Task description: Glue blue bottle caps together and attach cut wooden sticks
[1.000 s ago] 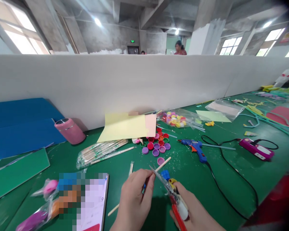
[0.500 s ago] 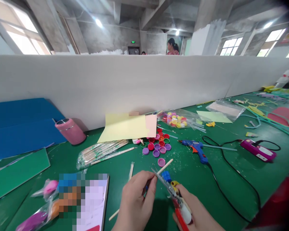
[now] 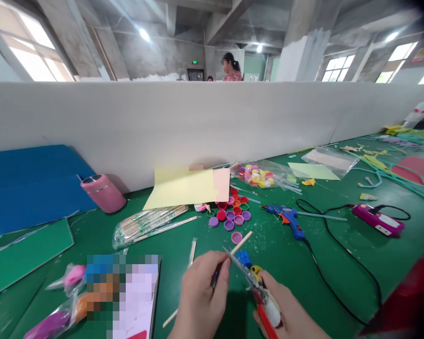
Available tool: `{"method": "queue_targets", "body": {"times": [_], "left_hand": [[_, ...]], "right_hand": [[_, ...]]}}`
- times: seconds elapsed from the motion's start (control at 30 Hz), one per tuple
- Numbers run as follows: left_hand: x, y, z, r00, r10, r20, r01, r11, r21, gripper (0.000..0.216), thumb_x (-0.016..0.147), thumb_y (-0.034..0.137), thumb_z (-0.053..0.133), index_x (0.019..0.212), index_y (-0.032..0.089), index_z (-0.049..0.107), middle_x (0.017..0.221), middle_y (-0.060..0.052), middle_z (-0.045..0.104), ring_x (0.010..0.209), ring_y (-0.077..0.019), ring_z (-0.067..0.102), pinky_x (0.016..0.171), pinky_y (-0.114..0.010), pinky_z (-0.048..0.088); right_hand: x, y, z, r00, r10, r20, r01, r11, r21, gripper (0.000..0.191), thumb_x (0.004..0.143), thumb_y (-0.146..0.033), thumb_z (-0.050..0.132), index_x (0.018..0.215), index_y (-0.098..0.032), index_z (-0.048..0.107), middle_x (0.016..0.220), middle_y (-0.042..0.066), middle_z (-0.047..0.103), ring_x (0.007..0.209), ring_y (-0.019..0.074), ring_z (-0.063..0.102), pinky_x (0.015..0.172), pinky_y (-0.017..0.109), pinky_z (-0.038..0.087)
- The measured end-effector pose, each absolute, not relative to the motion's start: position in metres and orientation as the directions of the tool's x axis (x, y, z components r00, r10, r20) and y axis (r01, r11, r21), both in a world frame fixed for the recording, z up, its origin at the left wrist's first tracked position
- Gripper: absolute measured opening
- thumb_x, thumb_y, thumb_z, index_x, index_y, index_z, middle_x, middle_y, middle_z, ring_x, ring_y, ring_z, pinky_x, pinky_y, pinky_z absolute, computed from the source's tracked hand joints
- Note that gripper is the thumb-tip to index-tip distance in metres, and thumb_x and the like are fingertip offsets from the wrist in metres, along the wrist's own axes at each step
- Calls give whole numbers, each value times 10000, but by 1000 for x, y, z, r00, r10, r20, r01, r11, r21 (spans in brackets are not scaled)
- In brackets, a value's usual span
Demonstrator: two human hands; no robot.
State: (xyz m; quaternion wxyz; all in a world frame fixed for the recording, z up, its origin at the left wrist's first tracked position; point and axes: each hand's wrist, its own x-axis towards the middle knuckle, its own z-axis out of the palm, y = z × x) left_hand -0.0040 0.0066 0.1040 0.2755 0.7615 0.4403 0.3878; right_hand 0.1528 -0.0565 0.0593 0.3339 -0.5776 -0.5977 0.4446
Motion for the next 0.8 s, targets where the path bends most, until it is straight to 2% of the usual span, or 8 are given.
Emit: {"method": "queue_targets", "body": {"times": [0.27, 0.33, 0.47, 0.7, 0.8], "left_hand": [[-9, 12, 109, 363, 913, 188, 377, -329, 866, 205, 782, 265, 472, 617, 173, 551, 510, 17, 530, 473, -113, 471, 434, -187, 366], [-7, 11, 109, 351, 917, 190, 410, -333, 849, 197, 781, 259, 473, 633, 169, 566, 528, 7, 551, 482, -118, 481, 446, -193, 372], [-6, 8, 107, 325, 900, 290, 466, -419, 779, 162, 779, 238, 479, 689, 161, 590, 604, -17, 599, 520, -126, 506, 494, -210, 389], [-12, 13, 107, 401, 899, 175, 375, -336, 864, 228, 795, 273, 457, 607, 171, 536, 496, 30, 470, 468, -106, 421, 430, -189, 331], [-10, 11, 108, 374, 910, 178, 378, -325, 867, 205, 784, 263, 469, 626, 166, 557, 521, 20, 502, 479, -109, 439, 441, -189, 345]], "right_hand": [[156, -56, 70, -150, 982, -116, 392, -49, -919, 204, 672, -176, 553, 832, -194, 428, 637, -45, 446, 534, 97, 372, 483, 195, 329], [155, -56, 66, -156, 980, -122, 392, -52, -918, 197, 667, -176, 555, 808, -196, 420, 614, -52, 437, 513, 90, 360, 464, 192, 311], [153, -55, 57, -124, 988, -88, 428, -27, -903, 229, 659, -171, 538, 858, -194, 426, 604, -50, 441, 502, 91, 353, 448, 191, 306], [153, -58, 57, -119, 991, -63, 465, -1, -885, 235, 648, -159, 542, 845, -203, 421, 648, -36, 484, 544, 100, 396, 496, 194, 348], [155, -58, 59, -133, 988, -81, 455, -12, -890, 232, 646, -169, 557, 829, -195, 418, 642, -33, 499, 531, 95, 388, 485, 189, 347]]}}
